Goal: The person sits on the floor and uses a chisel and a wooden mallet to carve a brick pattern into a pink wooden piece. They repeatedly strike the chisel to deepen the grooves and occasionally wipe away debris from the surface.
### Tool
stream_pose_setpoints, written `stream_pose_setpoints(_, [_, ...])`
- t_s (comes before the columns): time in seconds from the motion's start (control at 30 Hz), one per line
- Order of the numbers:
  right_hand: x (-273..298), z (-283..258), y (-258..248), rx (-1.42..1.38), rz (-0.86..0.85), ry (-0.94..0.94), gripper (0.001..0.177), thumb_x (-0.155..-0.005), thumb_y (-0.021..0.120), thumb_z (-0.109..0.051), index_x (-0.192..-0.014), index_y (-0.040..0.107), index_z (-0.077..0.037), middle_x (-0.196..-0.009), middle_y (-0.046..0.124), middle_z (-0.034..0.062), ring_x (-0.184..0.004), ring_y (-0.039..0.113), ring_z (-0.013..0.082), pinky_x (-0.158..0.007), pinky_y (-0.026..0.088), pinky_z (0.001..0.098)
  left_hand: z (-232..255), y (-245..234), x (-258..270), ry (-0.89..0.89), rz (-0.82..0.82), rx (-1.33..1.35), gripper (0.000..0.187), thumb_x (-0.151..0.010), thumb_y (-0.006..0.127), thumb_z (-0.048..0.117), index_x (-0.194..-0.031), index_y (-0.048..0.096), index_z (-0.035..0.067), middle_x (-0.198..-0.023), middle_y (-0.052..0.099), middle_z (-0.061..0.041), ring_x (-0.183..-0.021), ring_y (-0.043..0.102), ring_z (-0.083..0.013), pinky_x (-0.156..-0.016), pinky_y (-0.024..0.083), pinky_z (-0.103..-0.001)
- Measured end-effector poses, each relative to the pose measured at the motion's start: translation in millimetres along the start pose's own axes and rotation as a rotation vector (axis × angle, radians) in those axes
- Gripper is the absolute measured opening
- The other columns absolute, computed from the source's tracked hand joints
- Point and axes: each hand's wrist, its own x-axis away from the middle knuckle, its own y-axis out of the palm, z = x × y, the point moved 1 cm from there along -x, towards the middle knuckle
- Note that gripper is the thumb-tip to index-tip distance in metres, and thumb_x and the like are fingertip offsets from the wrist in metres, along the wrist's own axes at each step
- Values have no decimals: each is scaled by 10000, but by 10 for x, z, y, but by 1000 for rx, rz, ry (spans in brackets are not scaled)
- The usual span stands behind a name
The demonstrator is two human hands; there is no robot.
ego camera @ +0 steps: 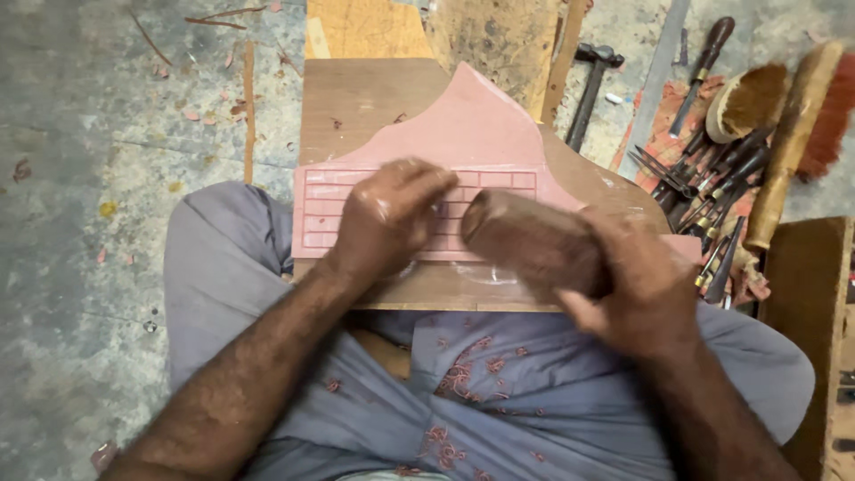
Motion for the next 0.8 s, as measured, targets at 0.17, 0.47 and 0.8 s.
stream_pose_setpoints(0.17, [15, 248, -37, 76, 210, 111, 690, -781, 897, -217, -1371, 574, -64, -1195, 666, 175, -1073, 687, 333, -984, 576, 439, -155, 55, -137, -313, 225, 351, 97, -1042, 628, 49, -1109, 686, 8, -1018, 729, -108, -917, 729, -202, -804, 626, -321])
stream_pose_setpoints(0.47, [-50, 298, -61, 48, 282, 228, 536, -835, 854, -170, -1301, 649, -2, -1188, 712, 197, -1105, 708, 342, -1000, 565, 422, -244, 222, -240, -137, 171, -183, 344, -1113, 473, 306, -1041, 716, 73, -1205, 652, -120, -1000, 714, -270, -858, 585, -324])
stream_pose_setpoints(0.8, [-77, 301, -9, 43, 252, 294, 570, -818, 905, -231, -1279, 664, 1, -1150, 723, 201, -1097, 720, 341, -972, 571, 428, -538, -37, 250, -663, -201, 1192, 369, -1094, 523, 284, -882, 609, -6, -1191, 746, -209, -1043, 731, -282, -943, 582, -381])
